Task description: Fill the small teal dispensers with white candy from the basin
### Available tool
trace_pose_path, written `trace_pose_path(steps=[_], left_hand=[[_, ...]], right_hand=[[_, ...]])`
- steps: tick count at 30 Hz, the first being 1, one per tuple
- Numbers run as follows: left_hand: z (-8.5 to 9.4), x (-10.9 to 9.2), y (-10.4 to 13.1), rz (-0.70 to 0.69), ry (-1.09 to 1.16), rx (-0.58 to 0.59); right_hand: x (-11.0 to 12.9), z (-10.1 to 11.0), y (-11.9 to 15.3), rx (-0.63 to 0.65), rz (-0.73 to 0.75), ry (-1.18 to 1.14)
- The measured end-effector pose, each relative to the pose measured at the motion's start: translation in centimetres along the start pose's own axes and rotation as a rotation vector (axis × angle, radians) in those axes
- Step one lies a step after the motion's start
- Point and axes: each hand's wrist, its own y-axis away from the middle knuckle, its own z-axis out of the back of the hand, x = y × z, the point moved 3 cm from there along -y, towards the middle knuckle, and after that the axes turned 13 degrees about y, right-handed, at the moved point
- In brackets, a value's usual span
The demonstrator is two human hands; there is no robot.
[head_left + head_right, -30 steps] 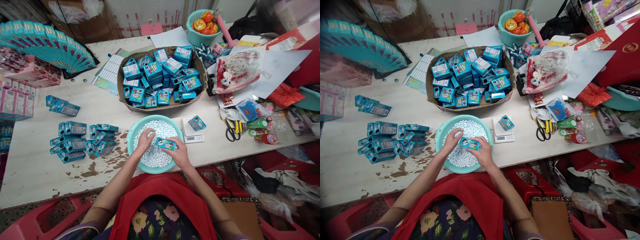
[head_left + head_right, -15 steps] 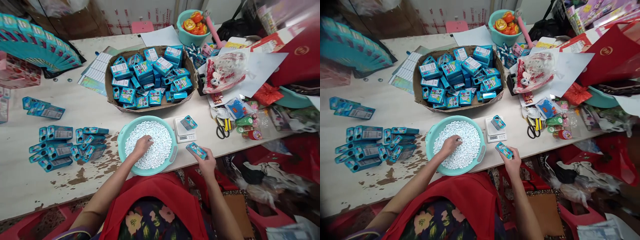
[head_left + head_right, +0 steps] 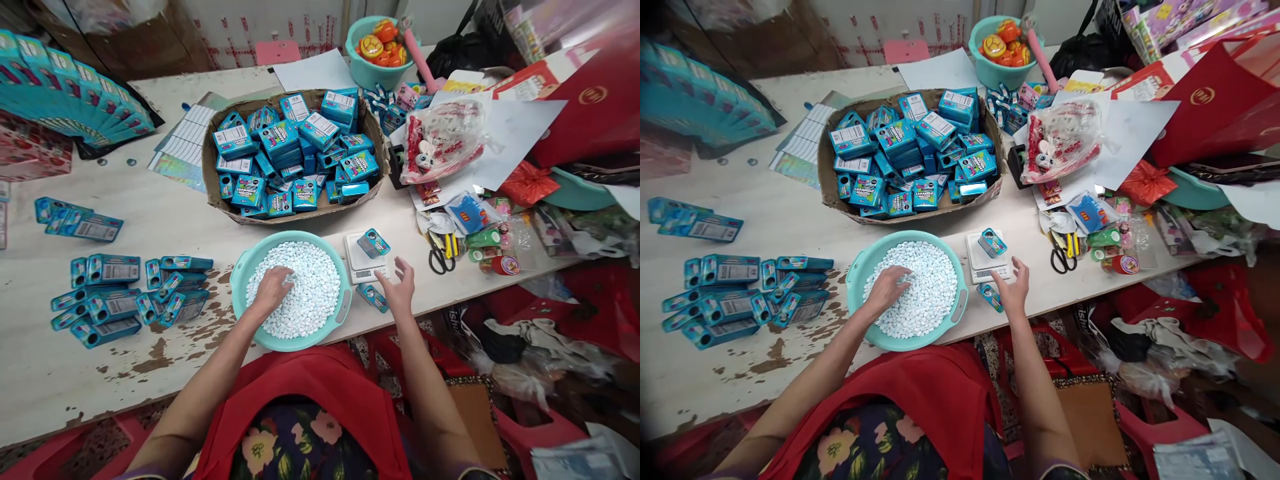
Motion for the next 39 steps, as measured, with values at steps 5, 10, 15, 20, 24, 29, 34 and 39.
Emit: trace_pose_path(steps=[5, 10, 15, 20, 24, 29, 34, 39], left_hand=[[0.5, -1.5, 0.2, 0.043, 0.27, -0.065], [0.3, -5.5, -0.2, 0.319, 1.211, -0.153], [-2.0, -9.5, -2.4, 0.566, 1.808, -0.145], [-3.3, -8.4, -3.2, 0.697, 1.873, -0.25], [-2.3, -6.9, -2.5, 0.604, 1.84, -0.136], [-0.8, -4.1, -1.7, 0.531, 1.661, -0.069], [-1.0, -1.5, -0.8, 0.518, 1.411, -0.101], [-1.3, -0.9, 0.4, 0.554, 1.369, -0.065]], right_hand=[[4.4, -2.0, -5.3, -0.001, 0.032, -0.026], [12.1, 1.3, -2.7, 0.034, 0.499, 0.068], [15.8, 0.1, 0.5, 0.233, 0.747, 0.223], [14.8, -2.1, 0.9, 0.267, 0.672, 0.215], [13.0, -1.2, 0.3, 0.248, 0.513, 0.06], [7.7, -0.3, -1.8, 0.148, 0.191, -0.12], [2.0, -2.1, -3.8, 0.111, -0.117, -0.251], [0.7, -2.5, -4.1, 0.104, -0.14, -0.311]])
